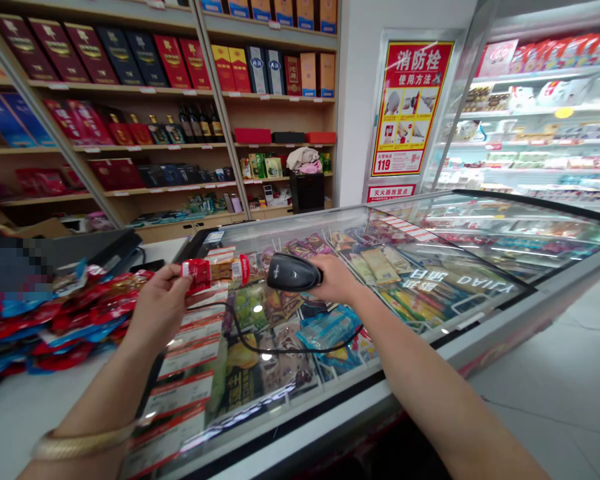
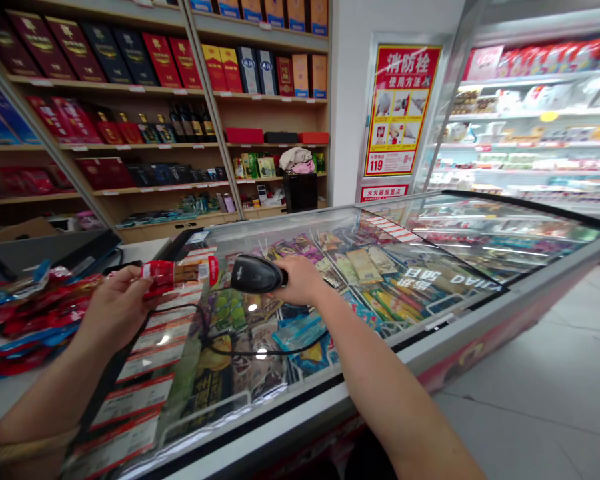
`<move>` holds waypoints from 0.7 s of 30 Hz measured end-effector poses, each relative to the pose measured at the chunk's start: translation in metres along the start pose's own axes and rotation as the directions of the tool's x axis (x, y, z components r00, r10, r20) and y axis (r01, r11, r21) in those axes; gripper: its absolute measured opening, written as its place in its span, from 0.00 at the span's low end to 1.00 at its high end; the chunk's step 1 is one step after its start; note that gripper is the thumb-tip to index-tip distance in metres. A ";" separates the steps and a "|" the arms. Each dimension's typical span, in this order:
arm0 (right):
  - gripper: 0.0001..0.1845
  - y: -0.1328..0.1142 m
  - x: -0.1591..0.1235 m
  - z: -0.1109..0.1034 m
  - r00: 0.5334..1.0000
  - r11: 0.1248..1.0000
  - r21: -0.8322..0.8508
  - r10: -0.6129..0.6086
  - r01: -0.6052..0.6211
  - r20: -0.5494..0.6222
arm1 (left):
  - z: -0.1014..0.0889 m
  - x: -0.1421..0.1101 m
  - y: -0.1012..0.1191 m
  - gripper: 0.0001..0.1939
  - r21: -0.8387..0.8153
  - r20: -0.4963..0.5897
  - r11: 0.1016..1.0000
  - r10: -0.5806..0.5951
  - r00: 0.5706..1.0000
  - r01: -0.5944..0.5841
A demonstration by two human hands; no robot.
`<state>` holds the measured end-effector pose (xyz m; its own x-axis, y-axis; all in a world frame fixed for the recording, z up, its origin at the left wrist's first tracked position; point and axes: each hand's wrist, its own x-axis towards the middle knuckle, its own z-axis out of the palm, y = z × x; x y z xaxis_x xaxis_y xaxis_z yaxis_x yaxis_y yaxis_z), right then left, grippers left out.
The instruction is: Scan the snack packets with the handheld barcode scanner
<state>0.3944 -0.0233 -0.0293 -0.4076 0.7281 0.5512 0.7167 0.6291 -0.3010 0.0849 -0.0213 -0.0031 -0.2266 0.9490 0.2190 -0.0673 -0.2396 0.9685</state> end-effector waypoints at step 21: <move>0.11 -0.005 -0.005 0.005 0.990 1.000 -0.001 -0.018 0.018 0.136 | -0.016 -0.007 0.012 0.08 0.469 -0.221 0.845 0.394 0.892 -0.257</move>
<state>0.3902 -0.0293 -0.0342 -0.4939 0.7468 0.4453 0.7096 0.6421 -0.2899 0.0701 -0.0345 0.0052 -0.4430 0.7075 0.5506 0.4565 -0.3505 0.8178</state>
